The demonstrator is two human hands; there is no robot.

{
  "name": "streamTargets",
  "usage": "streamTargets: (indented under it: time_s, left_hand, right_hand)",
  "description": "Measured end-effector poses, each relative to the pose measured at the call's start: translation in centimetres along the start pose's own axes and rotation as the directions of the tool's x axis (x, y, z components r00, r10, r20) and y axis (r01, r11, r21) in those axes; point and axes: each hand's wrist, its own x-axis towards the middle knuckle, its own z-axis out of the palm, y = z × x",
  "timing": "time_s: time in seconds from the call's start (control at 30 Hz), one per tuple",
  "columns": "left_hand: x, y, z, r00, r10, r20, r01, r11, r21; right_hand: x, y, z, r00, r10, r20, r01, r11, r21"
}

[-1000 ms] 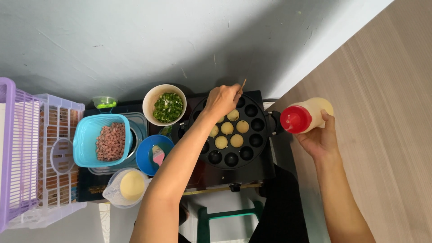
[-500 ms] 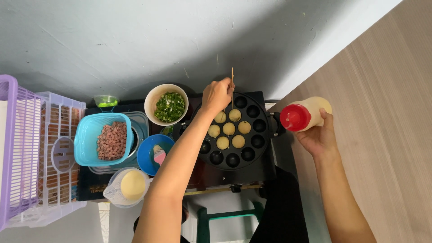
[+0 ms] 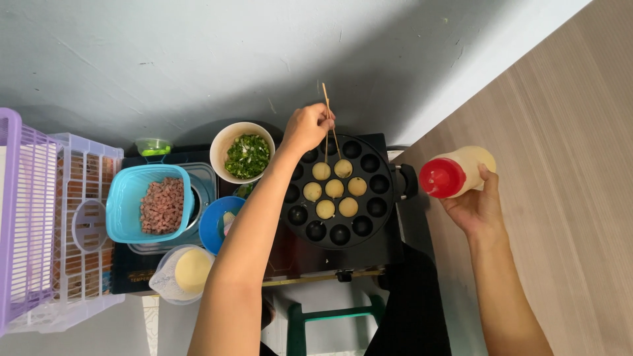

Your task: The person prepares small round snacks in a spherical pan by pouring batter from a squeeze bottle into the molds. They use wooden skewers to rotate and adjust the cooking items within the pan.

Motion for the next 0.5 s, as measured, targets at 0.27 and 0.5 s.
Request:
streamTargets:
  time_s: [0.27, 0.5]
  left_hand:
    - [-2.2, 0.5, -0.1, 0.978, 0.077, -0.193, -0.101, 0.988, -0.117]
    - [-2.0, -1.7, 2.9, 0.963, 0.056, -0.263, -0.095, 0.986, -0.14]
  right_hand:
    - [-1.1, 0.0, 0.0, 0.999, -0.013, -0.04, 0.014, 1.0, 0.028]
    - [-1.5, 0.1, 0.0, 0.999, -0.006, -0.039, 0.007, 1.0, 0.022]
